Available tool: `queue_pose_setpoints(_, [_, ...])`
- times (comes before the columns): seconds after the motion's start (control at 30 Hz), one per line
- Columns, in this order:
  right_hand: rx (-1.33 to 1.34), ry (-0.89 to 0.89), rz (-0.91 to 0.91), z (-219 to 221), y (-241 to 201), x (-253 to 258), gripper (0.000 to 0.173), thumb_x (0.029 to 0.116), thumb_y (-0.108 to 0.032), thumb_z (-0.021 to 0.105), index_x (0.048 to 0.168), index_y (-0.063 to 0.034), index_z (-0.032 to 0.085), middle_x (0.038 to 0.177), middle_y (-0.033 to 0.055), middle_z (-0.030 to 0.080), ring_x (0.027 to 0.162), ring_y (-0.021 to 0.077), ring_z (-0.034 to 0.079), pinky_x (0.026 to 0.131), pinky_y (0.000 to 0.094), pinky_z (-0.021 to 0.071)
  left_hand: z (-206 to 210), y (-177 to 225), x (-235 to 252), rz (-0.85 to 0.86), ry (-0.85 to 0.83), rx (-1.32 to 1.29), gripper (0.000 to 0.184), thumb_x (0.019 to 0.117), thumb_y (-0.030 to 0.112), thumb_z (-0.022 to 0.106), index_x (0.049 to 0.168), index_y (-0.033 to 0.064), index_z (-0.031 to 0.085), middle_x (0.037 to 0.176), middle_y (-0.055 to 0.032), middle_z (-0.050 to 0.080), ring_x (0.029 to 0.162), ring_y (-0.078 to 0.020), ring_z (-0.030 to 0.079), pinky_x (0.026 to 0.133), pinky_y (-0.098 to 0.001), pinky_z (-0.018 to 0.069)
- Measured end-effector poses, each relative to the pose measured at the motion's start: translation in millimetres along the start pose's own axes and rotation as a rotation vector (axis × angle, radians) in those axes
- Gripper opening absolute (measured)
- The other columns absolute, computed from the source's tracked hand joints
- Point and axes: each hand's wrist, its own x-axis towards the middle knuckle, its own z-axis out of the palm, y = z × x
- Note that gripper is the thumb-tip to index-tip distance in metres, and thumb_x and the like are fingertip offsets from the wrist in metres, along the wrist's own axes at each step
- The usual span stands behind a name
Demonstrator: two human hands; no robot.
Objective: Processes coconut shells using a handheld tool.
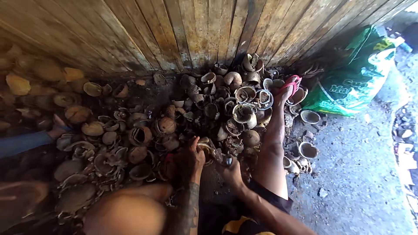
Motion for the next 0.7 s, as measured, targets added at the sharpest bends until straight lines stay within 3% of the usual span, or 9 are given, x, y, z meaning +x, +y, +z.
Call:
queue_pose_setpoints(0.07, [0.107, 0.138, 0.018, 10, 0, -16, 0.026, 0.0725, -0.001, 0.078, 0.092, -0.0042, 0.062, 0.072, -0.0004, 0.061, 0.061, 0.0064, 0.059, 0.058, 0.0242, 0.0528, 2, 4, 0, -0.055, 0.021, 0.023, 0.041, 0.0996, -0.001, 0.042, 0.132, 0.0, 0.067, 0.144, -0.02, 0.059, 0.138, -0.0321, 0.054, 0.118, -0.0465, 0.0383])
queue_pose_setpoints(0.17, [0.069, 0.188, 0.035, 11, 10, 13, 0.028, 0.0691, -0.004, 0.085, 0.08, -0.0068, 0.059, 0.063, -0.0022, 0.056, 0.052, 0.0062, 0.052, 0.051, 0.0258, 0.0478, 0, -3, 3, -0.019, 0.028, -0.012, 0.041, 0.0971, -0.004, 0.043, 0.131, -0.0003, 0.067, 0.141, -0.0195, 0.061, 0.136, -0.0301, 0.056, 0.118, -0.0451, 0.0398])
queue_pose_setpoints(0.3, [0.039, -0.012, -0.187, -15, 60, 83, 0.041, 0.0624, -0.019, 0.093, 0.09, -0.0043, 0.066, 0.078, 0.0003, 0.068, 0.071, 0.0057, 0.066, 0.07, 0.0253, 0.0588, -1, -7, 2, -0.008, -0.029, -0.085, 0.044, 0.0973, -0.002, 0.04, 0.134, 0.0007, 0.065, 0.143, -0.0169, 0.061, 0.137, -0.027, 0.055, 0.118, -0.0432, 0.0395])
queue_pose_setpoints(0.4, [0.011, -0.065, -0.25, -15, 52, 92, 0.043, 0.0629, -0.021, 0.093, 0.092, -0.0046, 0.065, 0.081, -0.0007, 0.068, 0.074, 0.0033, 0.064, 0.074, 0.0228, 0.057, -10, -12, 6, -0.004, -0.098, -0.11, 0.043, 0.1005, -0.001, 0.039, 0.135, 0.0013, 0.065, 0.143, -0.0164, 0.061, 0.137, -0.0259, 0.055, 0.119, -0.0427, 0.0384])
queue_pose_setpoints(0.5, [0.077, 0.02, -0.055, -7, 28, 39, 0.038, 0.07, -0.011, 0.088, 0.097, -0.0007, 0.064, 0.078, 0.0031, 0.065, 0.067, 0.0086, 0.062, 0.065, 0.0276, 0.056, -21, -16, 12, 0.002, -0.169, -0.159, 0.041, 0.1039, 0.006, 0.04, 0.137, 0.0019, 0.063, 0.141, -0.0165, 0.062, 0.136, -0.0254, 0.055, 0.118, -0.0437, 0.0389])
queue_pose_setpoints(0.57, [0.21, 0.107, 0.163, 1, 12, 3, 0.029, 0.0773, -0.001, 0.081, 0.098, 0.0005, 0.061, 0.073, 0.0047, 0.059, 0.057, 0.0107, 0.055, 0.054, 0.0284, 0.0506, -20, -11, 4, -0.011, -0.133, -0.176, 0.04, 0.1029, 0.012, 0.045, 0.137, 0.0027, 0.063, 0.14, -0.0166, 0.062, 0.134, -0.026, 0.056, 0.115, -0.0437, 0.0417])
queue_pose_setpoints(0.63, [0.353, 0.192, 0.327, 9, 4, -11, 0.025, 0.0818, 0.003, 0.078, 0.096, 0.0008, 0.057, 0.068, 0.0072, 0.056, 0.047, 0.0129, 0.049, 0.043, 0.0292, 0.0463, -10, -7, -10, 0.073, -0.091, -0.166, 0.039, 0.1016, 0.009, 0.046, 0.134, -0.0022, 0.064, 0.14, -0.0195, 0.062, 0.135, -0.0281, 0.056, 0.118, -0.0439, 0.0396])
queue_pose_setpoints(0.7, [0.29, 0.214, 0.251, 11, 9, 4, 0.026, 0.0757, 0.001, 0.081, 0.089, -0.0011, 0.059, 0.065, 0.004, 0.056, 0.047, 0.0107, 0.049, 0.044, 0.0275, 0.0453, 5, -15, -12, 0.176, 0.049, -0.134, 0.037, 0.098, 0.001, 0.044, 0.124, -0.0031, 0.07, 0.135, -0.0191, 0.066, 0.134, -0.029, 0.058, 0.119, -0.0454, 0.0392])
